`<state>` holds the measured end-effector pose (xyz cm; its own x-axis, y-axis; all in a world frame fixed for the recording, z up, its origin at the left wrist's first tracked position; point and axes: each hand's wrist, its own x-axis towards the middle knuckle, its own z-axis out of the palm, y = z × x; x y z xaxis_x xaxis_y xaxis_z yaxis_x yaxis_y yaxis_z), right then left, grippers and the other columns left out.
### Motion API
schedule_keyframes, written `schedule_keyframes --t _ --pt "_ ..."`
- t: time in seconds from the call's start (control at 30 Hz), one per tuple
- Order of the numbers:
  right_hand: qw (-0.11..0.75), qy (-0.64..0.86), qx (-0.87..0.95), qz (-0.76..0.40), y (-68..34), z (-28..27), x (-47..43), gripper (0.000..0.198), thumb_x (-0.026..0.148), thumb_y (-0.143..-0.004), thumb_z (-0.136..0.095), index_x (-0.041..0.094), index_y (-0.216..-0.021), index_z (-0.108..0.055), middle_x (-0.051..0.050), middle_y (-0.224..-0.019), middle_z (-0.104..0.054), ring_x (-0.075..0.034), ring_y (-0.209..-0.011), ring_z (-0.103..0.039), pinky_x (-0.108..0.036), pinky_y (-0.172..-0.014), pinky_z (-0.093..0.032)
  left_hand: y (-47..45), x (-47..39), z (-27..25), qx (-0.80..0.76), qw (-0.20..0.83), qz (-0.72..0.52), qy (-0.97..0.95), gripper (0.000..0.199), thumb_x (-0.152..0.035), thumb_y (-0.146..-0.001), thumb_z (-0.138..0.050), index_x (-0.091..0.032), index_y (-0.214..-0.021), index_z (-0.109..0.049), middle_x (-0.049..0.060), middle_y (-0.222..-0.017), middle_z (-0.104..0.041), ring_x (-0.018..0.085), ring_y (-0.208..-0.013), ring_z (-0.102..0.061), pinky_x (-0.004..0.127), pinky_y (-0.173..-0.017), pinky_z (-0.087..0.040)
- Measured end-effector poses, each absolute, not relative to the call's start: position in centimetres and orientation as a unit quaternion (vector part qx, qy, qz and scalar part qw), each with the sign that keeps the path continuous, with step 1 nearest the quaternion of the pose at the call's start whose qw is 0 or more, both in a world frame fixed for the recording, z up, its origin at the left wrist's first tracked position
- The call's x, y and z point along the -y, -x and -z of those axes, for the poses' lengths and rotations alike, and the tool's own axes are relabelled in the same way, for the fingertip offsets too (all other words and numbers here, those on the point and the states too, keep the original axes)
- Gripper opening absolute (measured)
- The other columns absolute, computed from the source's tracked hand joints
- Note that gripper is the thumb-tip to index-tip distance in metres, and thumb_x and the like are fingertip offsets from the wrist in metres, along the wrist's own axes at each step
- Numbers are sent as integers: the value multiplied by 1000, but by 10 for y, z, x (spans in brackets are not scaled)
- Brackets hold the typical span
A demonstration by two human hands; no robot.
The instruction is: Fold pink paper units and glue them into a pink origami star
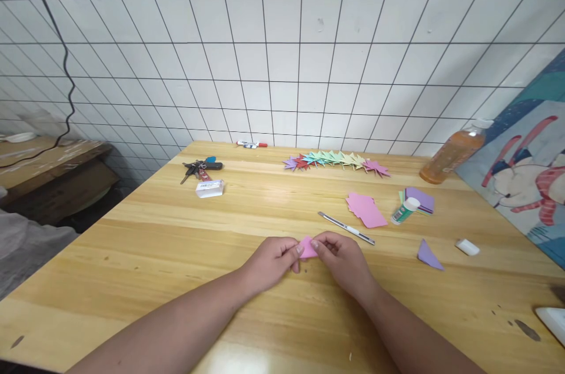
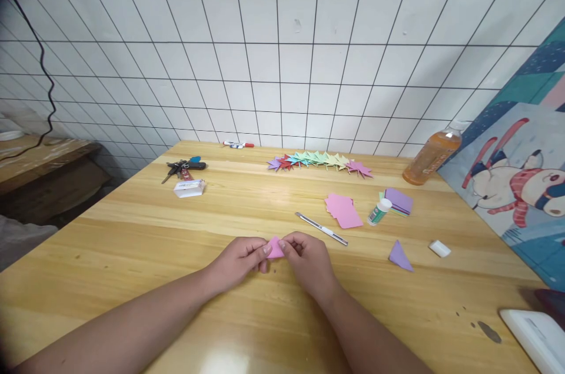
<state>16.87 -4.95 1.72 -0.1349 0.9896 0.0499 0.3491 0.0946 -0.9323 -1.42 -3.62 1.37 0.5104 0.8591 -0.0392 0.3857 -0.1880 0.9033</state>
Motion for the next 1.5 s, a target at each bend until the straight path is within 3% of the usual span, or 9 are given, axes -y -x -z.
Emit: schedule_keyframes --t 0.67,1.13,1.23,1.33,1.5 --pt "383 534 640 -398 -168 -19 51 24 36 -82 -50 18 -72 -64 -1 -66 -62 -14 -62 -54 -23 -59 -42 14 36 -11 -427 487 -250 -719 45 -47 -88 -38 -15 -70 -62 2 -65 -65 13 -61 -57 20 -61 -39" --pt "383 526 656 -383 -166 -15 51 23 32 -82 -50 19 -69 -63 -2 -67 -63 -14 -62 -56 -24 -60 -44 13 35 -9 -416 496 -234 -725 35 -41 -83 -48 -14 -65 -61 0 -59 -59 10 -52 -48 19 -52 -33" --pt "405 531 624 -406 -164 -18 53 18 33 -77 -56 19 -85 -63 -2 -75 -64 -14 -65 -57 -24 -60 -46 12 34 -10 -432 490 -247 -715 37 -43 -82 -49 -14 -63 -61 0 -58 -59 9 -51 -47 19 -52 -33" --pt "391 536 567 -488 -160 -20 56 39 35 -70 -64 20 -105 -56 -3 -86 -63 -15 -69 -59 -24 -55 -47 11 34 -10 -446 483 -268 -704 37 -42 -82 -48 -14 -61 -59 0 -56 -58 9 -51 -47 19 -51 -33" --pt "366 524 513 -572 -150 -20 59 28 38 -70 -63 18 -89 -60 -3 -76 -63 -16 -67 -57 -22 -49 -46 10 33 -11 -444 492 -291 -690 34 -39 -83 -47 -14 -61 -56 -1 -55 -56 10 -52 -47 19 -52 -34"
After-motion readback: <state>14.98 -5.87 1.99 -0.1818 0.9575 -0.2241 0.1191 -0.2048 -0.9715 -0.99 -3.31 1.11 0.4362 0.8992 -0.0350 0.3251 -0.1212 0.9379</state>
